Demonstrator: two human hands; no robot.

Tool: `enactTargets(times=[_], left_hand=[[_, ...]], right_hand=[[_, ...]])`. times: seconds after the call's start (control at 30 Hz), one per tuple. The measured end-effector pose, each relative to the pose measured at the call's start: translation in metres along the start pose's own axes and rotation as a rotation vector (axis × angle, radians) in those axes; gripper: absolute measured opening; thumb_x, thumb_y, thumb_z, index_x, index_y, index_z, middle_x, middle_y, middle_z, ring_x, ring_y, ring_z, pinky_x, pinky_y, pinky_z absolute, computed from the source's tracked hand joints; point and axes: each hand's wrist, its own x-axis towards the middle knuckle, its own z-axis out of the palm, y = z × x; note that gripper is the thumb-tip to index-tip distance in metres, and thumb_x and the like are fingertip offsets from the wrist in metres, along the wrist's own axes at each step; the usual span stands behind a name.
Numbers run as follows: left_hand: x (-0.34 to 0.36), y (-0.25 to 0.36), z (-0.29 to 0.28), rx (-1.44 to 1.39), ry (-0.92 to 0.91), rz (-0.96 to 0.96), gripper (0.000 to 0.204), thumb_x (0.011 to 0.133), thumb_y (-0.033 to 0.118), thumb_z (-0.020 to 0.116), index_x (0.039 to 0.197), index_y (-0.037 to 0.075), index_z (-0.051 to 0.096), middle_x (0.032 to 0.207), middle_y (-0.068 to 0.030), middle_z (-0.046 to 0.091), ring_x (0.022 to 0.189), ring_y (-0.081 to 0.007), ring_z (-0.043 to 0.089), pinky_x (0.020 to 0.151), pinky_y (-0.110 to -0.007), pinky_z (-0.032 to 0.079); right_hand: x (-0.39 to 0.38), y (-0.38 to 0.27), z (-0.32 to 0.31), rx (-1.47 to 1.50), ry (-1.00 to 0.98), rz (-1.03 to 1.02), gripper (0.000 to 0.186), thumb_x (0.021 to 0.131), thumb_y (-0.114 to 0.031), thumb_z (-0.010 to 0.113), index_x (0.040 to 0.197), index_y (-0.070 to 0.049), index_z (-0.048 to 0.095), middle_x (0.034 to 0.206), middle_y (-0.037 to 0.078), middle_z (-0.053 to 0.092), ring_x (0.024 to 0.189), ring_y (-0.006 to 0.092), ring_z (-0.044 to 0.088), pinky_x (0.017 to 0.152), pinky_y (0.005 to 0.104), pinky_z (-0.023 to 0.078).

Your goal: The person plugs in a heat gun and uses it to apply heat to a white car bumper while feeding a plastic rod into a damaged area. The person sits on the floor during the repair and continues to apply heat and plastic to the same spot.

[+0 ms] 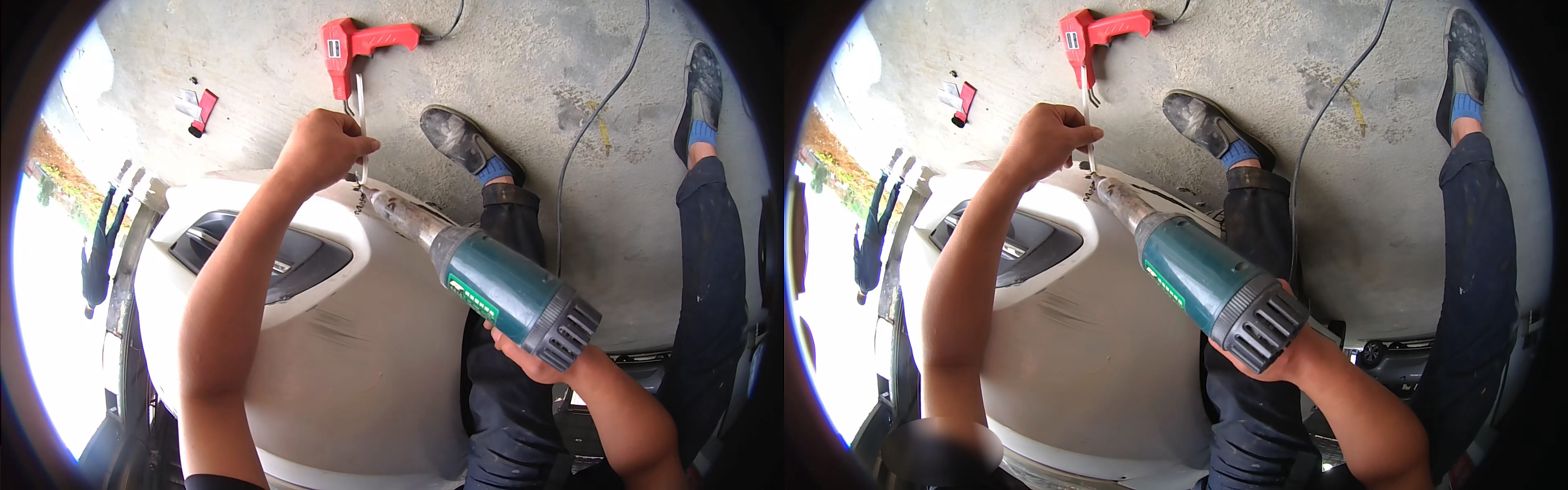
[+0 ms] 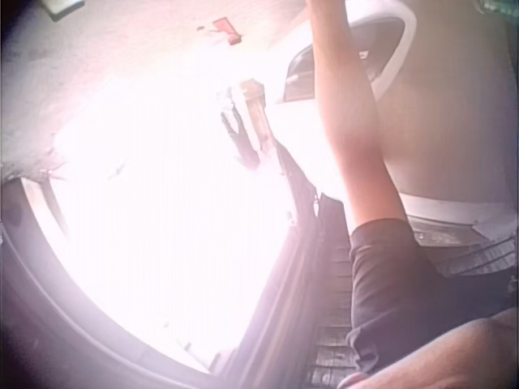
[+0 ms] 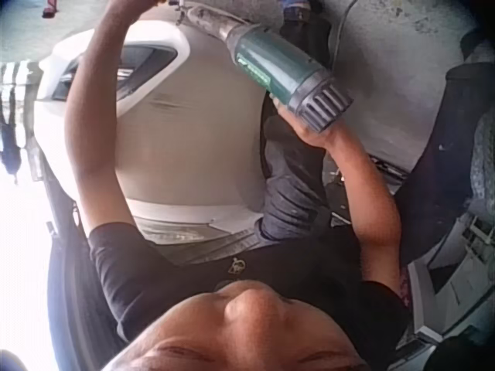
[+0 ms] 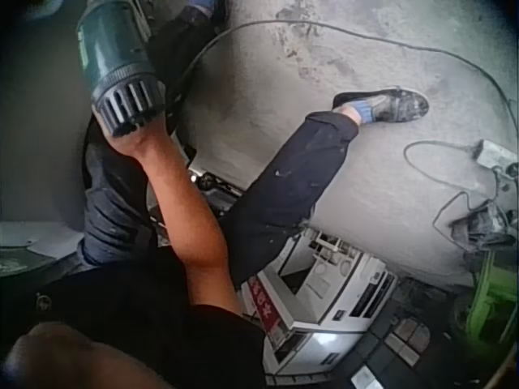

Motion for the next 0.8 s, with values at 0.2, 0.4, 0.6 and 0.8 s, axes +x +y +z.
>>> enactTargets(times=[0.2,0.4,0.6,0.8], left_hand=[[0.000,0.000,0.000,0.008,-0.011,-0.003,0.024,0.078,0.024,0.073,0.078,0.000,0.070,0.068,-0.0076,0.068,0.058,-0.0130,0.063,0.058,-0.030,0.051],[-0.002,0.002,0.000,-0.033,-0.025,-0.009,0.024,0.081,0.024,0.072,0.080,0.000,0.069,0.069,-0.0056,0.067,0.056,-0.0105,0.059,0.054,-0.027,0.048],[-0.005,0.003,0.001,-0.122,-0.102,-0.063,0.031,0.090,0.033,0.063,0.082,0.004,0.068,0.073,-0.0023,0.066,0.055,-0.0082,0.055,0.050,-0.026,0.044],[-0.004,0.005,0.001,-0.078,-0.062,-0.102,0.036,0.092,0.036,0.058,0.080,0.003,0.068,0.073,-0.0028,0.064,0.057,-0.0095,0.056,0.051,-0.026,0.045]], right_hand=[[-0.006,0.003,0.004,-0.070,0.016,-0.007,0.026,0.069,-0.016,0.075,0.093,-0.016,0.064,0.095,0.004,0.064,0.086,0.0253,0.061,0.077,0.0404,0.046],[-0.006,0.003,0.002,-0.059,0.028,-0.006,0.027,0.069,-0.017,0.075,0.094,-0.015,0.064,0.095,0.005,0.063,0.086,0.0258,0.061,0.076,0.0407,0.047],[-0.006,0.004,0.003,-0.083,0.044,-0.026,0.026,0.069,-0.016,0.075,0.093,-0.015,0.064,0.095,0.005,0.063,0.084,0.0258,0.061,0.074,0.0407,0.047],[-0.008,0.004,0.006,-0.068,0.061,-0.029,0.026,0.069,-0.016,0.076,0.091,-0.015,0.064,0.094,0.004,0.063,0.084,0.0257,0.061,0.074,0.0408,0.046]])
